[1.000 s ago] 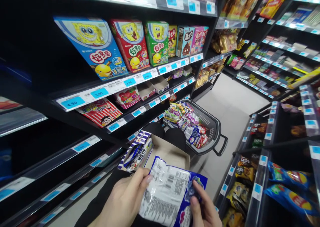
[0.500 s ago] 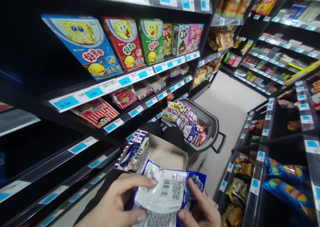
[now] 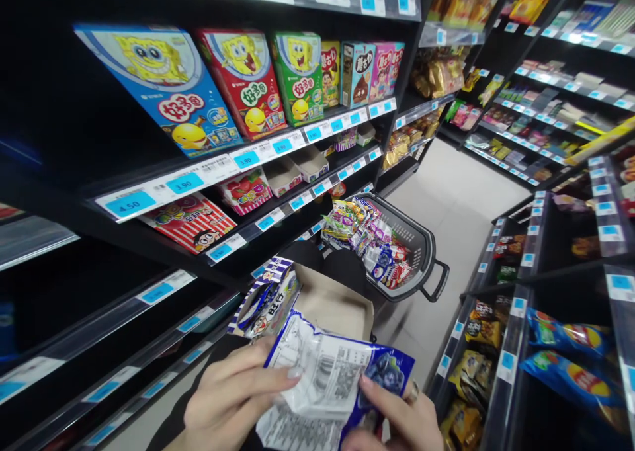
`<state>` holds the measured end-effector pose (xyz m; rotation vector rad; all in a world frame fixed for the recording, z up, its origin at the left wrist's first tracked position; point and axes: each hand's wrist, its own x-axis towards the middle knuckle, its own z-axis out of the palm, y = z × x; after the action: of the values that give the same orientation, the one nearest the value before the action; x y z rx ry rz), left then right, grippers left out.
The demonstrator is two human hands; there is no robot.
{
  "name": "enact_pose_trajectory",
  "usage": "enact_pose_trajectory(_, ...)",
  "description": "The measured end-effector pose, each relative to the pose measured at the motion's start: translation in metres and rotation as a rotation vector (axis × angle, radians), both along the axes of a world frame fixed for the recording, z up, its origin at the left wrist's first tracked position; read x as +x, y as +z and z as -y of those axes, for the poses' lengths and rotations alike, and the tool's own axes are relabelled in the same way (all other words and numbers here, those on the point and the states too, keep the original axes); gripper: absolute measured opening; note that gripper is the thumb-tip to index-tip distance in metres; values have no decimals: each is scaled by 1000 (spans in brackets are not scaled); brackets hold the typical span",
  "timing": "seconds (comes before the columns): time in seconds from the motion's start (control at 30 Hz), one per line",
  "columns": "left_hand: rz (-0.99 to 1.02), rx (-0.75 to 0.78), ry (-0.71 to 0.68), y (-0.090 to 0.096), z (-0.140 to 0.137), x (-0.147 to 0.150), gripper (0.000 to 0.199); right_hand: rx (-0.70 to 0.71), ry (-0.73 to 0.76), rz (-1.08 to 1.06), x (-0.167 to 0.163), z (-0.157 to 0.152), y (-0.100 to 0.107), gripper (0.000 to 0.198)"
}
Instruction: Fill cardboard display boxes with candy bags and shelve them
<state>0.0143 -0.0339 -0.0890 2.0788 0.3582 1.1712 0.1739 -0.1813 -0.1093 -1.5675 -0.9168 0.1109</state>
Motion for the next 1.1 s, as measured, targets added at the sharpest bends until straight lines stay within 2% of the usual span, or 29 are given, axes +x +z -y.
enact_pose_trajectory(0.1, 12, -28, 23, 5, -2, -2, 18, -44, 111, -100, 8, 0, 7, 33)
enact_pose_trajectory(0.23, 17, 12, 89, 9, -3, -5, 16, -98, 273, -151, 14, 0, 16, 49)
enact_pose_trajectory(0.43, 12, -69, 59, 10, -1, -1, 17, -77, 26, -147, -1, -4, 24, 36)
enact_pose_trajectory(0.5, 14, -110, 89, 11, -1, 1, 18, -87, 16, -99, -3, -4, 24, 32)
enact_pose_trajectory(0.6, -16, -171, 133, 10, -1, 3, 20, -31, 22, -42, -3, -5, 24, 22)
enact_pose_trajectory(0.73, -37, -196, 122, 8, 1, 3, 17, -3, -10, 35, -2, -9, 22, 7)
enact_pose_trajectory(0.83, -20, -161, 88, 6, 3, 1, 11, -6, -53, -20, -3, -14, 21, 11)
enact_pose_trajectory(0.97, -30, -79, 118, 6, 6, -1, 12, -7, -111, -166, -10, -18, 22, 21)
enact_pose_trajectory(1.1, -46, -131, 137, 5, 8, -2, 10, -49, -191, -234, -18, -17, 20, 27)
